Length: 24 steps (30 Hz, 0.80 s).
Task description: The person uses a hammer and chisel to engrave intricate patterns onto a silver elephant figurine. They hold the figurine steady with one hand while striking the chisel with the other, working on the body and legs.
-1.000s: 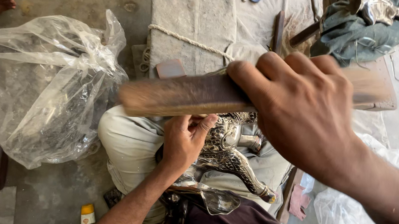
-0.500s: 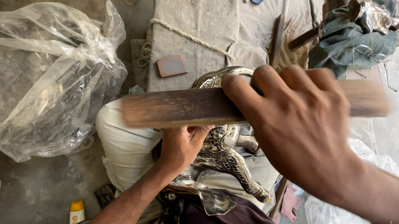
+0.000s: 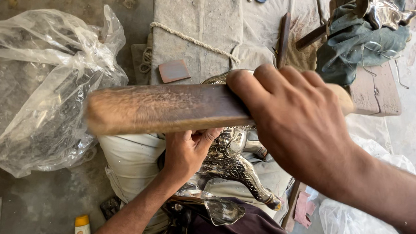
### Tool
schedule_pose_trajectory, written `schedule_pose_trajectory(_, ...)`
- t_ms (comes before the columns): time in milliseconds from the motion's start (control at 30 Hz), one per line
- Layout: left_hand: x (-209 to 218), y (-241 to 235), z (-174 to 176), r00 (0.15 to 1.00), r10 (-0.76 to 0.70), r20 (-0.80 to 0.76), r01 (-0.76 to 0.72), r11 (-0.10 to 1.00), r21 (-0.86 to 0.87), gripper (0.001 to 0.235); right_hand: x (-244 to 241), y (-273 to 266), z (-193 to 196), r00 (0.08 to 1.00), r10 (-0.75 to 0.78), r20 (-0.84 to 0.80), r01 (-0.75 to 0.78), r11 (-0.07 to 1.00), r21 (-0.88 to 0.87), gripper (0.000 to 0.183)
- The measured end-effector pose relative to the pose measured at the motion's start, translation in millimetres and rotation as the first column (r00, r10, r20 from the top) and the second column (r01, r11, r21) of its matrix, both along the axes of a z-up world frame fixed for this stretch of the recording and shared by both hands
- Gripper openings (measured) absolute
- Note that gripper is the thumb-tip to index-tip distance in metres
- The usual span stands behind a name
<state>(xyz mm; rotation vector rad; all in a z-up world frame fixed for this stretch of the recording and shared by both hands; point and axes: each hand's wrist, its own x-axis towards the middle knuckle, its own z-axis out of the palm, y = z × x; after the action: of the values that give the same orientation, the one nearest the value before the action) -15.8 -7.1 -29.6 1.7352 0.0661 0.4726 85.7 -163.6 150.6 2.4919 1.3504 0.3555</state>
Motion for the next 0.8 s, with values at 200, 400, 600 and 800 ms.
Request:
schedule_pose_trajectory(200, -4.9, 1.9, -4.4, 0.978, -0.023, -0.205, 0.048, 0.992, 0.114, 0.021, -3.5, 1.0, -1.8, 0.995, 0.038, -0.089, -0.039, 0.999, 0.001, 0.043)
schedule_pose_trajectory(400, -8.5, -2.6, -5.5, 0.985, -0.031, -0.170, 0.024, 0.999, -0.040, 0.021, -6.3, 0.1, -0.2, 0.995, 0.036, -0.097, -0.039, 0.999, -0.037, 0.046)
schedule_pose_trajectory(600, -9.7, 2.9, -10.7, 0.999, 0.032, -0.043, -0.013, 0.923, 0.384, 0.015, -10.5, -9.3, -6.1, 0.994, 0.055, -0.094, -0.058, 0.998, -0.027, 0.037)
schedule_pose_trajectory(800, -15.3, 3.3, -16.2, 0.999, -0.027, -0.031, 0.035, 0.953, 0.302, 0.013, -12.0, -12.9, -13.6, 0.995, 0.091, -0.036, -0.090, 0.995, 0.034, 0.041)
